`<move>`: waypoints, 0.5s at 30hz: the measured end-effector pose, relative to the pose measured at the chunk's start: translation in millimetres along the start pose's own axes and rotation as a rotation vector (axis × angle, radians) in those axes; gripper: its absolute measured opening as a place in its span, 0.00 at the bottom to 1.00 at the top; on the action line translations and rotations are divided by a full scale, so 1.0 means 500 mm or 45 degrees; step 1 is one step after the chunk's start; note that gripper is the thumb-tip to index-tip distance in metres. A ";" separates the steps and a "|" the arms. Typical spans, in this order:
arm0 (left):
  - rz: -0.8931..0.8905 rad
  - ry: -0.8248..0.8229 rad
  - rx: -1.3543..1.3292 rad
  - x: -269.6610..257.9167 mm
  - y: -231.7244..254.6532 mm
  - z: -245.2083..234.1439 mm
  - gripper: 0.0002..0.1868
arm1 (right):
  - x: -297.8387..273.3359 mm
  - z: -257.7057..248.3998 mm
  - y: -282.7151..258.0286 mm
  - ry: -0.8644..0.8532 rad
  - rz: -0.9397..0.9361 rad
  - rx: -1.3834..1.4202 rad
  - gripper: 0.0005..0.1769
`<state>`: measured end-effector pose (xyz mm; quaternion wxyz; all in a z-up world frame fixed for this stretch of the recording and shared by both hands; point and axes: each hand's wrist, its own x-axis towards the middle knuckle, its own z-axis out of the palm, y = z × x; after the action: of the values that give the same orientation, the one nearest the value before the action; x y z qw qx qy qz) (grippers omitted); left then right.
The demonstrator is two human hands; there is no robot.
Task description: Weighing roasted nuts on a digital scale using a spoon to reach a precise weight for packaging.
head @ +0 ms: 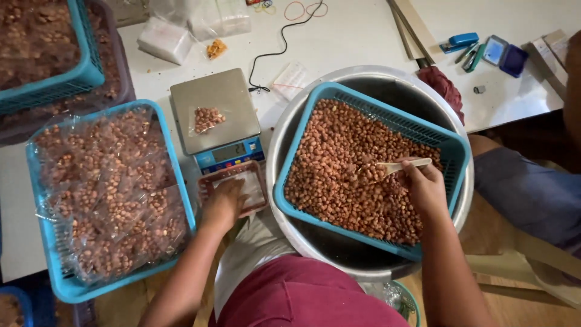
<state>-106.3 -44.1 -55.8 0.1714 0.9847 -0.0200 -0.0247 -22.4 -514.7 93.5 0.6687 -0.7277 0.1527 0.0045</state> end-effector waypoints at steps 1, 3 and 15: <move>-0.155 -0.183 0.026 0.006 -0.011 0.013 0.28 | -0.008 0.005 -0.014 0.033 -0.053 -0.021 0.09; -0.308 -0.366 0.054 0.016 0.007 -0.024 0.31 | -0.018 0.011 -0.033 0.071 -0.106 -0.043 0.08; 0.029 -0.264 -2.363 0.074 0.353 -0.192 0.07 | -0.050 0.087 -0.113 0.035 -0.273 -0.022 0.08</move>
<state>-69.7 -179.7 92.6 0.8870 0.4464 -0.0172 -0.1169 -24.7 -463.5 149.4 0.6568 -0.7456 0.0833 -0.0757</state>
